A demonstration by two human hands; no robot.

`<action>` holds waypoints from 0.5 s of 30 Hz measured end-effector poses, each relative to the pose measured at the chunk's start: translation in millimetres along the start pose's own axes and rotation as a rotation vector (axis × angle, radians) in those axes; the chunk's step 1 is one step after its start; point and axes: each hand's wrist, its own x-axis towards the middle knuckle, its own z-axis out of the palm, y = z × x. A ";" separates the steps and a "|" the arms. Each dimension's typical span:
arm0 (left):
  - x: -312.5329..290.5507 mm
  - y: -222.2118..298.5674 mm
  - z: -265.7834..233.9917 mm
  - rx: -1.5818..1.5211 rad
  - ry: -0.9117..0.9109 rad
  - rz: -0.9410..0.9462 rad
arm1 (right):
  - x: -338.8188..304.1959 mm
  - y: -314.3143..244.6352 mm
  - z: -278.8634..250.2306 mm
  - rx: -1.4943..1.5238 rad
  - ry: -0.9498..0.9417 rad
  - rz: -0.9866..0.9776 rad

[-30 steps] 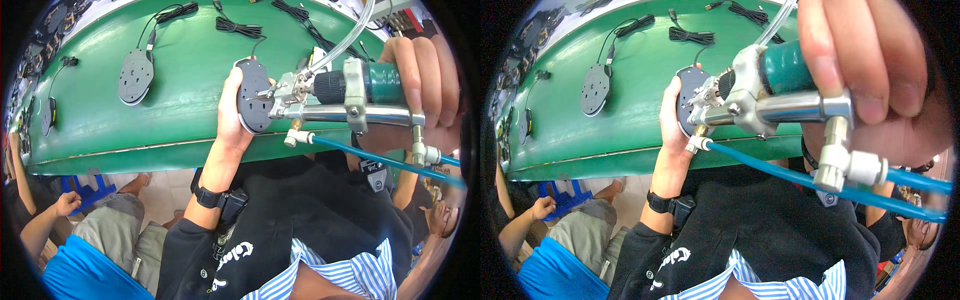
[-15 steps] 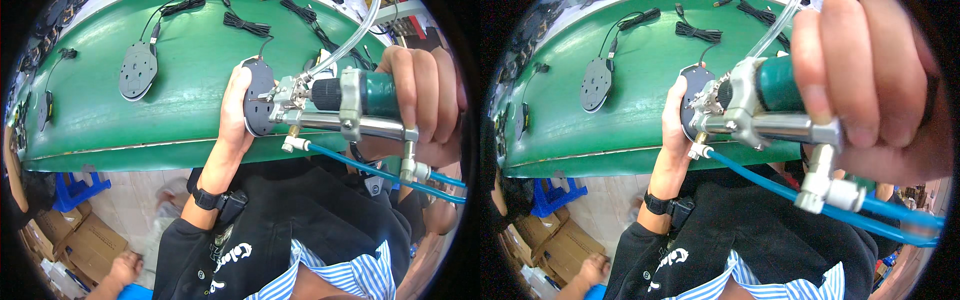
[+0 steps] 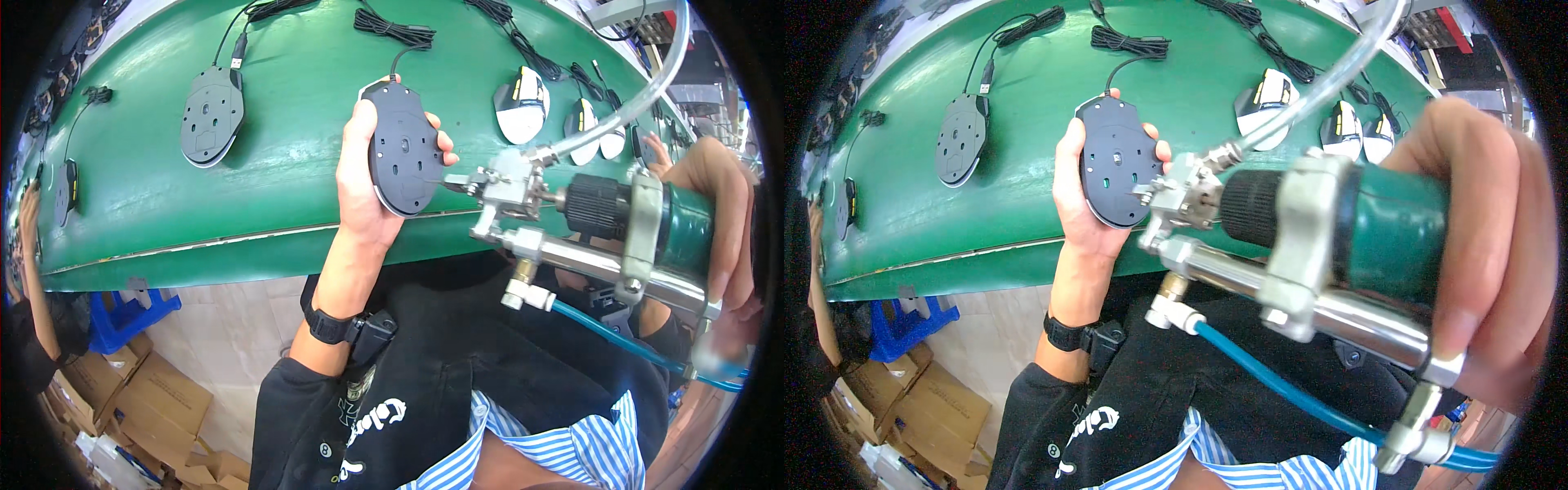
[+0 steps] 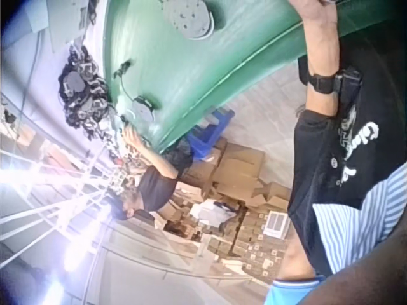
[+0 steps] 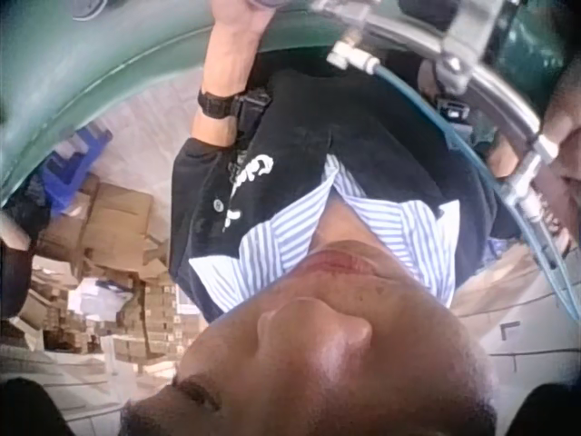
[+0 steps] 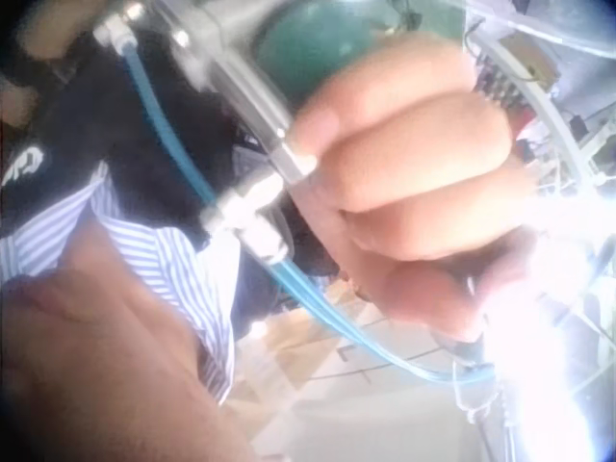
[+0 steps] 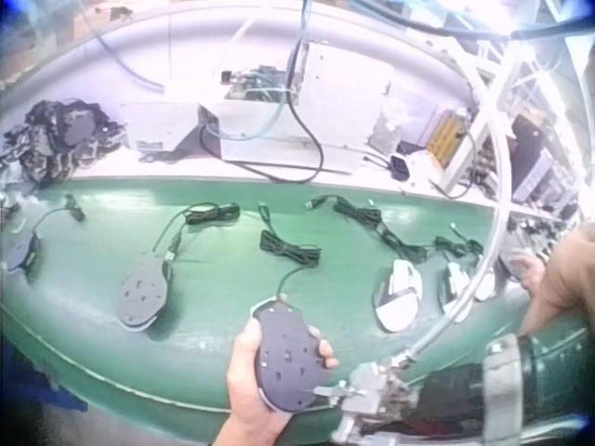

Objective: Using a pneumatic screwdriver to fasten components onto the bottom of computer mice on an assembly line.

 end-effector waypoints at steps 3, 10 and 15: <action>2.8 -1.6 5.8 0.042 0.007 0.002 | -22.4 8.5 -1.6 0.034 0.082 -0.153; 3.1 3.6 8.5 0.151 0.010 0.012 | 37.1 43.0 -21.9 -0.174 -0.141 -0.386; -1.8 10.3 1.8 0.167 0.066 0.032 | 14.2 67.4 -24.2 0.053 -0.075 -0.504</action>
